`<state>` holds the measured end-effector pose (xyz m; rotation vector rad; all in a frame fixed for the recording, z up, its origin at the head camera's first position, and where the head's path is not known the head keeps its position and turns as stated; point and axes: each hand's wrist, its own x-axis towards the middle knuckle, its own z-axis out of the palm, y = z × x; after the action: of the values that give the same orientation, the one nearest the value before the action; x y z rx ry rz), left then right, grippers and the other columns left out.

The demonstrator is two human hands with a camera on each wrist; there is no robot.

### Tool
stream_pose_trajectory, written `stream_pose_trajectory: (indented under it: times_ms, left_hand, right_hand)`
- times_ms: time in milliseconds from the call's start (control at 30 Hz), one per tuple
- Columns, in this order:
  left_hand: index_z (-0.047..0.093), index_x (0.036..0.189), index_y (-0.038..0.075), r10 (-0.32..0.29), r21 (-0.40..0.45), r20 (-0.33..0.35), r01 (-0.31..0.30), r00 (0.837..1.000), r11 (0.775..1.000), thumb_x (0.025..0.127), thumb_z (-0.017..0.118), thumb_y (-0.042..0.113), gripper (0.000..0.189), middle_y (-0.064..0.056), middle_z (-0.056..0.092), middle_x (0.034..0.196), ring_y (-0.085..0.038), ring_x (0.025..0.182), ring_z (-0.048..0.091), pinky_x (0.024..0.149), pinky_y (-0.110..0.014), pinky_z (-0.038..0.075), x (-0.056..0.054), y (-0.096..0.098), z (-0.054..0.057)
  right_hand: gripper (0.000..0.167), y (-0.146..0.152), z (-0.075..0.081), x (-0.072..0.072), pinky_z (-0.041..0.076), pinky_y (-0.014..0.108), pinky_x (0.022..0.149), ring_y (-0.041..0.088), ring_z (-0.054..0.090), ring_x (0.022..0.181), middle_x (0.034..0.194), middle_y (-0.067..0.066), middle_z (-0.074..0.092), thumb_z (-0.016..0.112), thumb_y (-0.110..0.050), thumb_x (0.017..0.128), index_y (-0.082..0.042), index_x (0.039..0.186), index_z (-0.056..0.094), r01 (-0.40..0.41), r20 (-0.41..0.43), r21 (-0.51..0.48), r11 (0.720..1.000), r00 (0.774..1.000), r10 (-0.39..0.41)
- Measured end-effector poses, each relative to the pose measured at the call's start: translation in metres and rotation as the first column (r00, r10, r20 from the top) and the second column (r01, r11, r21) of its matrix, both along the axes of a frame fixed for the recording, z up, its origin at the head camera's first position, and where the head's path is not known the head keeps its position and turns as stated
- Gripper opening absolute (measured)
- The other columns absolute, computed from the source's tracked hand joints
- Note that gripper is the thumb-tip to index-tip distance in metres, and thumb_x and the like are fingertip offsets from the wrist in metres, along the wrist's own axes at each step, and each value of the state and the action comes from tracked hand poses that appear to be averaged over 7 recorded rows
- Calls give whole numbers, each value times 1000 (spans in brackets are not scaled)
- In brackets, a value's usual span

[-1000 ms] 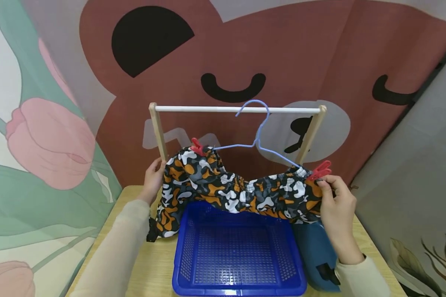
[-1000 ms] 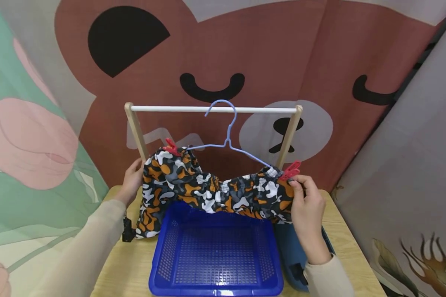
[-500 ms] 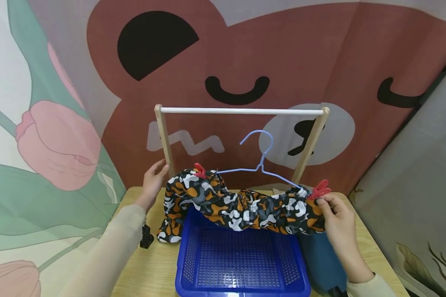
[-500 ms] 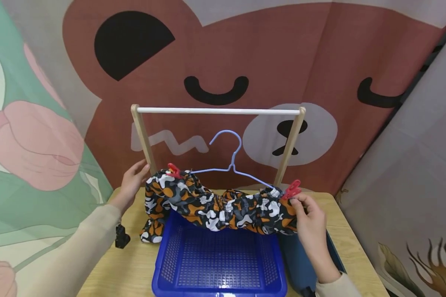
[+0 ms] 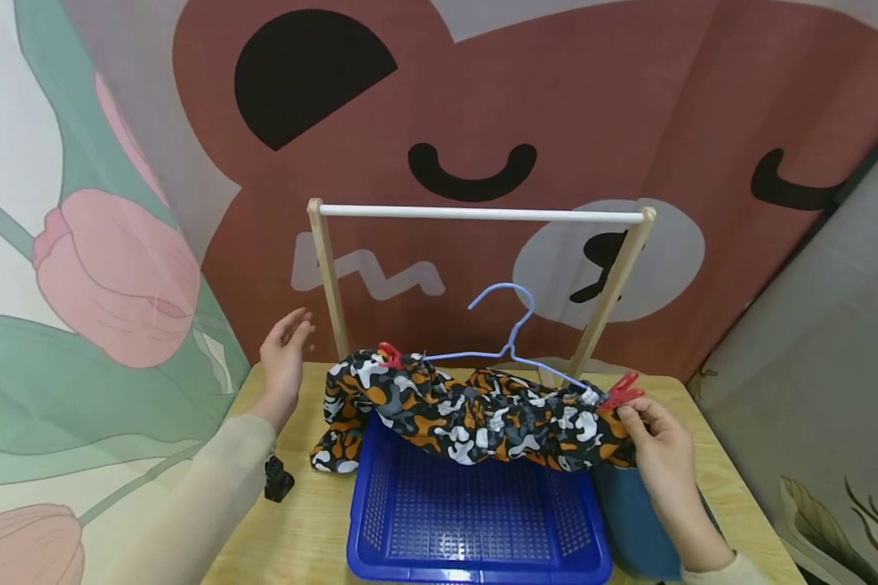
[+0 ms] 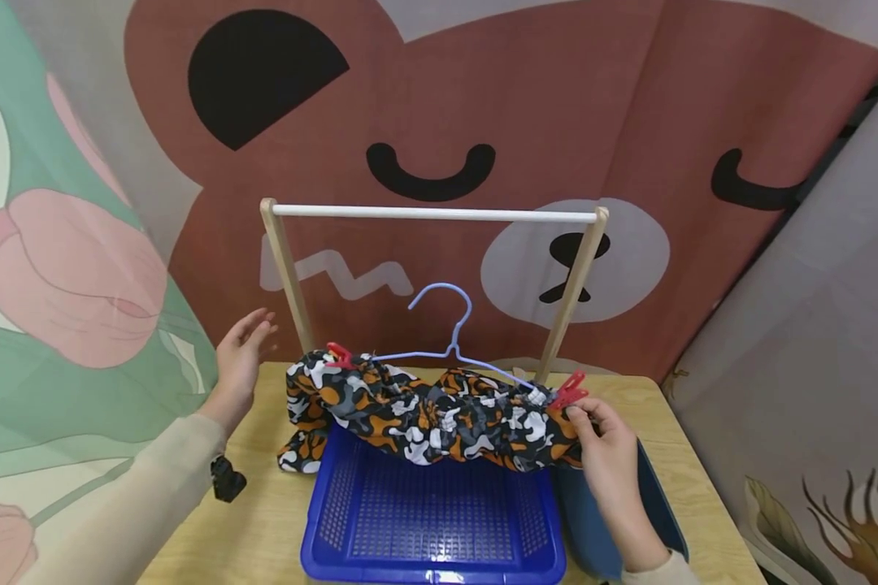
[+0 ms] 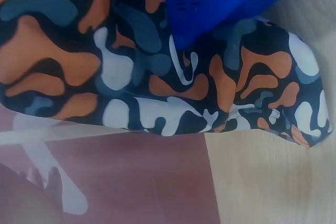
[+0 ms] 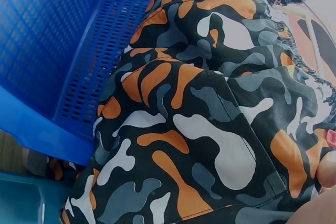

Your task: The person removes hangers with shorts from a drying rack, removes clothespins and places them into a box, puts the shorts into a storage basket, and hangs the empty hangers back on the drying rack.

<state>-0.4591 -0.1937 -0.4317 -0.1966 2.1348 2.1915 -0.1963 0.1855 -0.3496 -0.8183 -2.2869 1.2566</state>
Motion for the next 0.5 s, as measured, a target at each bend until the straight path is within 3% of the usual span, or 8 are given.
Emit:
stream_pose_trajectory:
  times_ms: [100, 267, 400, 500]
  left_hand:
    - [56, 138, 9, -34, 0, -16, 34, 999, 999, 105, 52, 24, 37, -9, 61, 133, -10, 107, 59, 83, -22, 49, 6, -3, 6]
    - [58, 136, 7, -159, -54, -78, 155, 984, 986, 104, 52, 30, 40, -4, 66, 126, -12, 114, 58, 95, -26, 45, 15, -8, 17]
    - [57, 136, 4, -289, -104, -122, 277, 950, 955, 104, 53, 34, 44, -7, 64, 128, -14, 122, 53, 108, -37, 35, 21, -11, 25]
    - [56, 137, 4, -388, -142, -141, 370, 911, 918, 104, 52, 34, 45, -11, 60, 133, -16, 126, 50, 110, -44, 32, 26, -11, 30]
  right_hand:
    - [19, -1, 1, 1, 47, 16, 63, 1, 55, 73, 79, -17, 61, 58, -11, 101, 8, 97, 61, -7, 5, -15, 1000, 1000, 7]
    - [22, -2, 2, 1, 47, 15, 66, 1, 57, 76, 81, -18, 62, 58, -15, 101, 7, 98, 60, -13, 7, -51, 999, 1000, 13]
    - [22, -2, 2, 1, 47, 15, 67, 0, 57, 77, 81, -19, 62, 58, -14, 101, 7, 99, 60, -9, 11, -55, 998, 1000, 10]
    - [21, -2, 3, 1, 48, 15, 66, 0, 57, 76, 82, -19, 62, 57, -13, 102, 7, 99, 61, -7, 14, -55, 998, 1000, 7]
